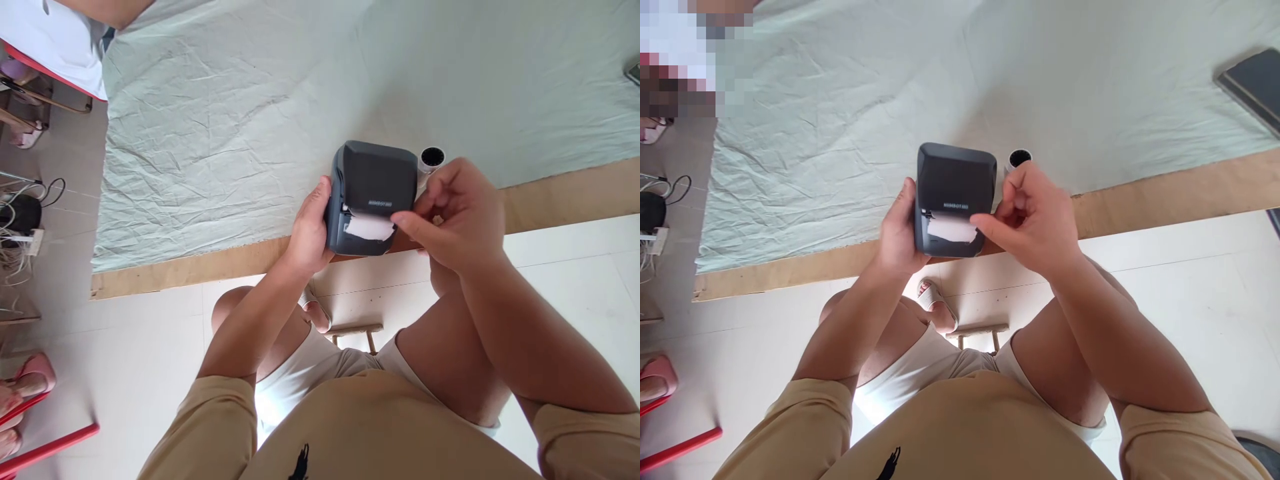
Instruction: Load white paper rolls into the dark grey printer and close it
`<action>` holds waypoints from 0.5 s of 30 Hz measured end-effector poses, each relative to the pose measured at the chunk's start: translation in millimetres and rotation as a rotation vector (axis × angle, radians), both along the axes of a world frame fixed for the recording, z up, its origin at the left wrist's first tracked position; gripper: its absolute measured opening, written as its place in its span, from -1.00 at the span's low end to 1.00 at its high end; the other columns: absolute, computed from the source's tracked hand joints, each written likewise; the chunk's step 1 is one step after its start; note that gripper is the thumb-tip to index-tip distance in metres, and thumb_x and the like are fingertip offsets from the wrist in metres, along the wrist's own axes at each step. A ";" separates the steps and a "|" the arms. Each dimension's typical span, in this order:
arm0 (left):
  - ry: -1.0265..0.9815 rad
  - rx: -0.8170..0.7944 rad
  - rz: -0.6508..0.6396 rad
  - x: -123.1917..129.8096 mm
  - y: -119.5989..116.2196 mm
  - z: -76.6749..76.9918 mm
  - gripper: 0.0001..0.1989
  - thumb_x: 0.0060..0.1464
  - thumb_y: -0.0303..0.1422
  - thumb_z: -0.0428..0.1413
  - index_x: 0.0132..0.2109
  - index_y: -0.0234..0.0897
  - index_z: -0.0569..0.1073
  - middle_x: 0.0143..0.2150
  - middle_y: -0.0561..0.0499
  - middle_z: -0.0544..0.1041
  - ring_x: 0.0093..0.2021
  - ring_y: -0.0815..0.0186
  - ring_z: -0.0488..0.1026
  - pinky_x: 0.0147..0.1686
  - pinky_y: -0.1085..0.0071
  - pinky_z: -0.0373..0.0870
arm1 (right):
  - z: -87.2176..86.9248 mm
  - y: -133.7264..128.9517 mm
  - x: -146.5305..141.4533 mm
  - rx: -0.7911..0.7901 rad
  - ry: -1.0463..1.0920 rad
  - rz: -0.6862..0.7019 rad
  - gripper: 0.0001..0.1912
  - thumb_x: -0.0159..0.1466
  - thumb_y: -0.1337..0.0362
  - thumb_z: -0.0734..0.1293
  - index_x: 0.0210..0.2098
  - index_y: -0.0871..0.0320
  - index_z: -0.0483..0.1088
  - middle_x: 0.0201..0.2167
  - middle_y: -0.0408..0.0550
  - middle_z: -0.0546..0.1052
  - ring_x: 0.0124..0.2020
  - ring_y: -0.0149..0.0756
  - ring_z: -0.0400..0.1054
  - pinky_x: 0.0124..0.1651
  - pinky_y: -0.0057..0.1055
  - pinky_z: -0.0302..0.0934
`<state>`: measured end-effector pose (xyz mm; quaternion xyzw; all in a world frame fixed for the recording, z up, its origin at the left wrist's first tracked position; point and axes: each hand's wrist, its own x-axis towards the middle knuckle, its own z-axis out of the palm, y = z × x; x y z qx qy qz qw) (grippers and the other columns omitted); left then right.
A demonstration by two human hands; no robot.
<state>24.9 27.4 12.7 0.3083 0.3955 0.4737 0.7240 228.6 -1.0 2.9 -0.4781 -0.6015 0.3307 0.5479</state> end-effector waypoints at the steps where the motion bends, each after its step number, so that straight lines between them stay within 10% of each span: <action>1: -0.010 0.014 -0.018 -0.5 0.7 -1.9 -0.52 0.52 0.16 0.17 -0.10 -0.15 0.64 -0.12 -0.04 0.82 0.36 -0.07 0.77 0.27 0.06 0.80 | 4.5 0.7 -4.9 0.083 0.025 -0.078 -0.43 0.33 -0.09 0.70 -0.23 -0.07 0.26 -0.56 -0.40 0.37 -0.64 -0.43 0.27 -0.64 -0.43 0.13; 6: 0.003 0.167 -0.079 -5.9 -0.9 -10.6 -0.52 0.42 0.17 0.32 0.04 -0.15 0.68 -0.12 -0.01 0.79 0.03 0.07 0.82 -0.04 0.23 0.75 | 25.5 8.2 -23.6 0.346 0.031 -0.287 -0.69 0.49 0.09 0.53 -0.23 -0.04 0.33 -0.40 -0.24 0.54 -0.33 -0.26 0.69 -0.58 -0.45 0.18; 12: 0.047 0.220 -0.130 -8.4 -4.1 -5.6 -0.55 0.36 0.15 0.38 0.00 -0.15 0.66 -0.19 0.02 0.74 -0.18 0.19 0.74 -0.22 0.32 0.64 | 29.4 18.8 -7.7 0.288 -0.632 -0.225 -0.94 0.38 0.24 0.50 -0.16 -0.04 0.58 -0.42 -0.21 0.64 -0.52 -0.32 0.36 -0.42 -0.27 0.08; 15: 0.057 0.199 -0.147 -8.3 -4.8 -1.3 -0.53 0.32 0.16 0.41 -0.02 -0.14 0.65 -0.22 0.02 0.71 -0.20 0.19 0.72 -0.27 0.32 0.60 | 36.6 19.6 0.4 0.133 -0.877 -0.076 -0.75 0.30 0.16 0.54 -0.01 -0.10 0.67 -0.42 -0.15 0.64 -0.49 -0.20 0.34 -0.39 -0.22 -0.05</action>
